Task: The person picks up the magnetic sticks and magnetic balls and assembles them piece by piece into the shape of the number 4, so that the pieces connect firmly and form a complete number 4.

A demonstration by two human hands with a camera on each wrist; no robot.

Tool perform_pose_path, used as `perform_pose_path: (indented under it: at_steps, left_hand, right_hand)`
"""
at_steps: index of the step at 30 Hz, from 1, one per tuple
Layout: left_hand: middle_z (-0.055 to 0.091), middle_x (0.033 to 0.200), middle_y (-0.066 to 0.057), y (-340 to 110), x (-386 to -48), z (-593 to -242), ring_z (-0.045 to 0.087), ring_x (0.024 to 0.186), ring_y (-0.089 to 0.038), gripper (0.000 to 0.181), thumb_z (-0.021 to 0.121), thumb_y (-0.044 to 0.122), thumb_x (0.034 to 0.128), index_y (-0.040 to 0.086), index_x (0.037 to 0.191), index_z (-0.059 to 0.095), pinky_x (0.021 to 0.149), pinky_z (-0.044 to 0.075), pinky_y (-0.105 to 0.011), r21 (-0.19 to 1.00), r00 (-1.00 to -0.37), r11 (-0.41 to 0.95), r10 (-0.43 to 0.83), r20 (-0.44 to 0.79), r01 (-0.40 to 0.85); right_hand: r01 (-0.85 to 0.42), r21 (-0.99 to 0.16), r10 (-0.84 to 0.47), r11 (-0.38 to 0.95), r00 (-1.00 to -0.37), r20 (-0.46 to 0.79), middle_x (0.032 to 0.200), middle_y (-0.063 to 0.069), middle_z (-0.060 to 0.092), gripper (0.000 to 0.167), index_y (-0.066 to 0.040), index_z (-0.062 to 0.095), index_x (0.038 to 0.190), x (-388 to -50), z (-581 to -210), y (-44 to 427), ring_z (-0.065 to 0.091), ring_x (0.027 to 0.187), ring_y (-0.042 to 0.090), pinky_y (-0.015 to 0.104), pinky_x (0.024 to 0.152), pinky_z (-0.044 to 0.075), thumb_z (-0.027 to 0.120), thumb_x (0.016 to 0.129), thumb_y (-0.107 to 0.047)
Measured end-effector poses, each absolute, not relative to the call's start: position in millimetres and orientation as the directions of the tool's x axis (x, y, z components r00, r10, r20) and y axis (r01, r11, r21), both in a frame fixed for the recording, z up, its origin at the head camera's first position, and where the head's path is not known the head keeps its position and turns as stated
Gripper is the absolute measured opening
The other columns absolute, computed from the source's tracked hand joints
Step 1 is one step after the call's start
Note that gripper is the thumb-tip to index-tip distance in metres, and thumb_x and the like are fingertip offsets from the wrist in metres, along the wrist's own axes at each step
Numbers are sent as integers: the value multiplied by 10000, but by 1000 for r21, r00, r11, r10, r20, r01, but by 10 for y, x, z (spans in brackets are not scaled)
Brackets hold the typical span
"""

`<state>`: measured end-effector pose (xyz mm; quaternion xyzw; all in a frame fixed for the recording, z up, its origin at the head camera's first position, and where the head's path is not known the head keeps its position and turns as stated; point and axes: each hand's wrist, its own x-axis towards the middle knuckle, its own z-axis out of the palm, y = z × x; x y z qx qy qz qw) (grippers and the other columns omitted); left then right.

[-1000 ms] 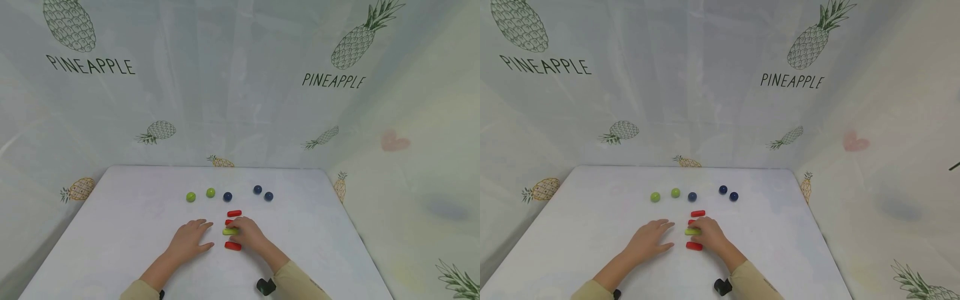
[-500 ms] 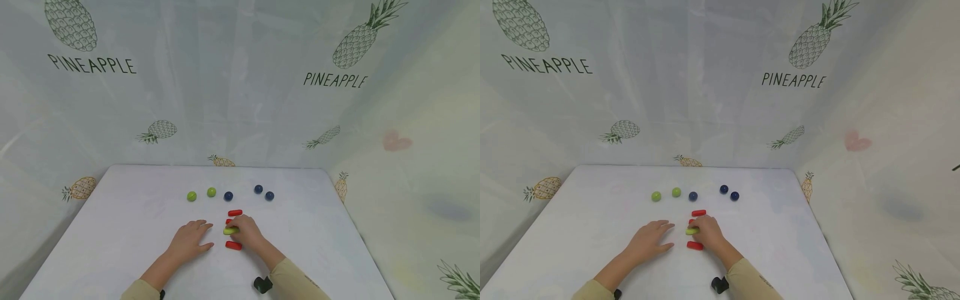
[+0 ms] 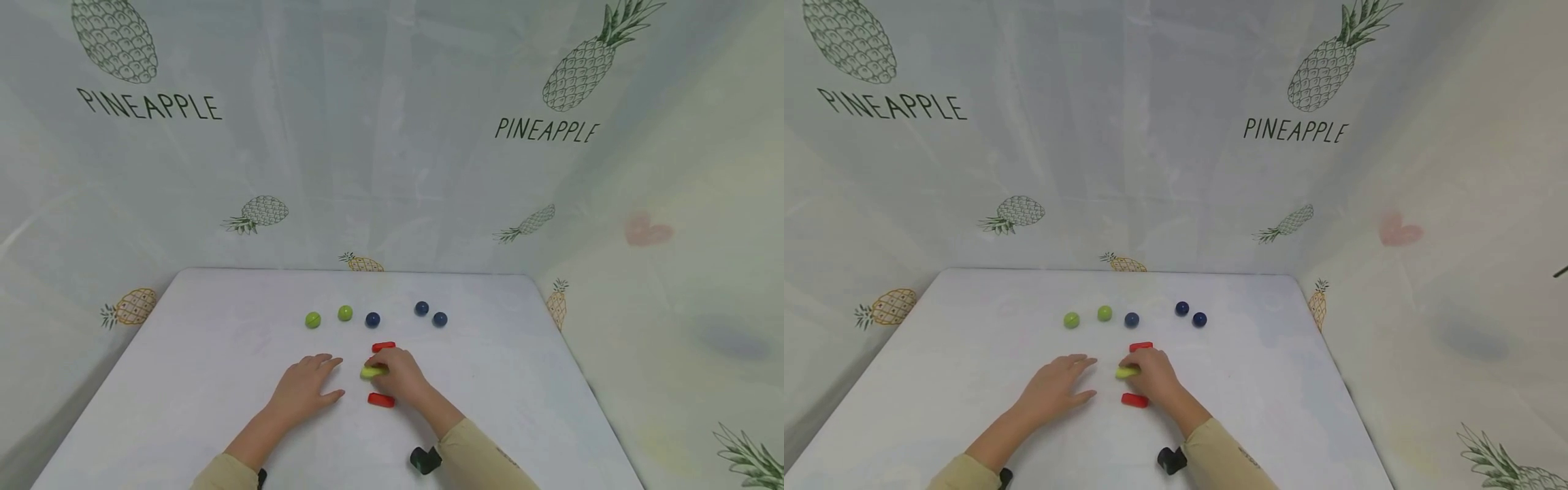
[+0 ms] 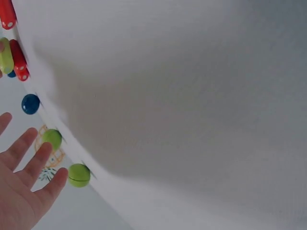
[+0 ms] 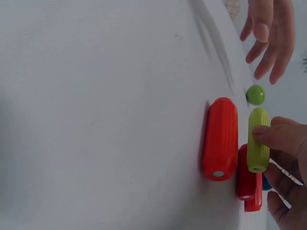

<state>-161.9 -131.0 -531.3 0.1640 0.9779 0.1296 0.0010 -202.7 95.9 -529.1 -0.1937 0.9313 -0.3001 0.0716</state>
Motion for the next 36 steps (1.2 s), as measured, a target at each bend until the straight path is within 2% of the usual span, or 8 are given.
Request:
perform_pose_path:
  at_steps: [9, 14, 19, 27, 36]
  left_hand:
    - [552, 1331, -112, -1383, -1655, -5220, 495, 1226, -321, 637, 728, 474, 836, 141, 1352, 561, 968, 424, -526, 260, -952, 916, 300, 57, 305]
    - [547, 1333, -120, -1453, -1698, -5177, 498, 1223, -325, 642, 728, 467, 841, 136, 1361, 550, 964, 429, -525, 253, -957, 923, 285, 58, 290]
    - [547, 1327, -127, -1549, -1758, -5178, 505, 1213, -334, 637, 724, 444, 851, 117, 1367, 542, 955, 435, -524, 269, -958, 919, 272, 95, 287]
    - [557, 1320, -144, -1692, -1828, -5161, 517, 1198, -361, 599, 729, 375, 862, 76, 1351, 553, 939, 429, -548, 365, -961, 890, 230, 154, 272]
    - [543, 1324, -177, -1797, -2016, -5242, 497, 1211, -392, 600, 705, 353, 892, 59, 1379, 516, 960, 414, -546, 441, -978, 874, 167, 127, 206]
  right_hand:
    - [-300, -665, -416, 684, -909, -18, 949, -145, 626, 268, -220, 741, 1075, -2123, -5256, 865, 552, 868, 76, 246, 799, 497, 775, 838, -102]
    - [-261, -711, -404, 654, -914, -36, 938, -153, 611, 267, -241, 736, 1072, -2176, -5243, 779, 525, 833, 87, 234, 746, 480, 772, 842, -112]
    - [-249, -739, -399, 626, -916, -29, 944, -128, 630, 276, -217, 739, 1067, -2228, -5210, 684, 516, 799, 94, 232, 695, 463, 780, 825, -91]
    - [-212, -766, -385, 607, -921, -51, 955, -116, 654, 280, -207, 739, 1072, -2330, -5215, 530, 513, 793, 102, 226, 681, 461, 792, 817, -103]
    - [-174, -801, -368, 573, -928, -62, 934, -108, 662, 259, -195, 743, 1054, -2443, -5286, 371, 518, 815, 103, 238, 697, 457, 792, 815, -107]
